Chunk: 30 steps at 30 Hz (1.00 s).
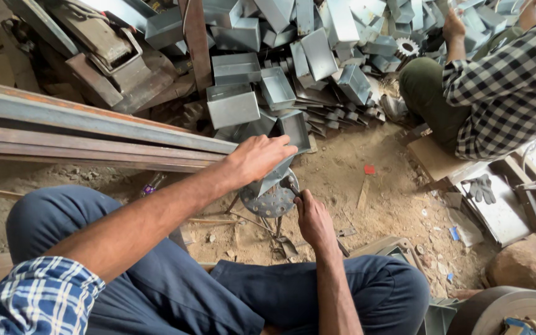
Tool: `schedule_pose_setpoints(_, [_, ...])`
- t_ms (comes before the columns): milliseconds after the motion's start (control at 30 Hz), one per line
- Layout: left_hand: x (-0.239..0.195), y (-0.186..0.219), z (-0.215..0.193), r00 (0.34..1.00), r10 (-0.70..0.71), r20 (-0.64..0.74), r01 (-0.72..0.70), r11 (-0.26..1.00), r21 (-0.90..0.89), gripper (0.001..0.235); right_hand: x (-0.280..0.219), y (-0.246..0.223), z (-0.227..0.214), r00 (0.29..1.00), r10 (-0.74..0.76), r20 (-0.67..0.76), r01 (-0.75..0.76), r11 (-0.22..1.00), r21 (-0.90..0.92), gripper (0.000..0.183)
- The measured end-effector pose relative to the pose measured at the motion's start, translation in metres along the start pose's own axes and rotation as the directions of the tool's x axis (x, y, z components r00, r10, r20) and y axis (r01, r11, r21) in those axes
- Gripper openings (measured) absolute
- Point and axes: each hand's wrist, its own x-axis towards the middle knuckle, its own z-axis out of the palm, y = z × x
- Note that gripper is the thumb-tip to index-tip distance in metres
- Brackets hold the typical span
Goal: The person uses a hammer to shape or join parts of small metal box-like components, repeatedly striking different points on the metal pieces while holding them in place.
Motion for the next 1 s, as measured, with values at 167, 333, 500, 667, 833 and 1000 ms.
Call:
schedule_pose_setpoints(167, [0.01, 0.0, 0.018, 0.996, 0.087, -0.001, -0.086, 0.991, 0.104, 0.031, 0.0, -0.008, 0.001, 0.999, -0.024, -0.022, 0.024, 1.0, 0.019, 0.023])
schedule_pose_setpoints(333, [0.014, 0.005, 0.02, 0.995, 0.068, 0.072, -0.078, 0.987, 0.138, 0.026, 0.001, -0.02, -0.004, 1.0, 0.021, -0.002, -0.021, 1.0, 0.0, 0.023])
schedule_pose_setpoints(500, [0.007, 0.003, -0.004, 0.985, 0.002, 0.171, -0.01, 0.999, 0.042, 0.056, 0.004, -0.032, -0.01, 0.996, 0.08, 0.034, -0.081, 0.996, 0.024, 0.025])
schedule_pose_setpoints(667, [0.007, -0.014, -0.027, 0.966, -0.024, 0.257, 0.058, 0.991, -0.124, 0.07, 0.004, -0.03, -0.005, 1.0, -0.003, -0.009, 0.003, 1.0, 0.025, 0.024])
schedule_pose_setpoints(833, [0.012, -0.017, -0.025, 0.967, 0.026, 0.254, 0.014, 0.988, -0.157, 0.097, 0.009, -0.029, -0.002, 0.998, 0.056, 0.038, -0.057, 0.998, 0.034, 0.025])
schedule_pose_setpoints(1000, [0.008, -0.008, -0.035, 0.949, 0.038, 0.312, -0.024, 0.999, -0.048, 0.084, 0.01, -0.038, -0.005, 0.99, 0.119, 0.082, -0.125, 0.99, 0.071, 0.024])
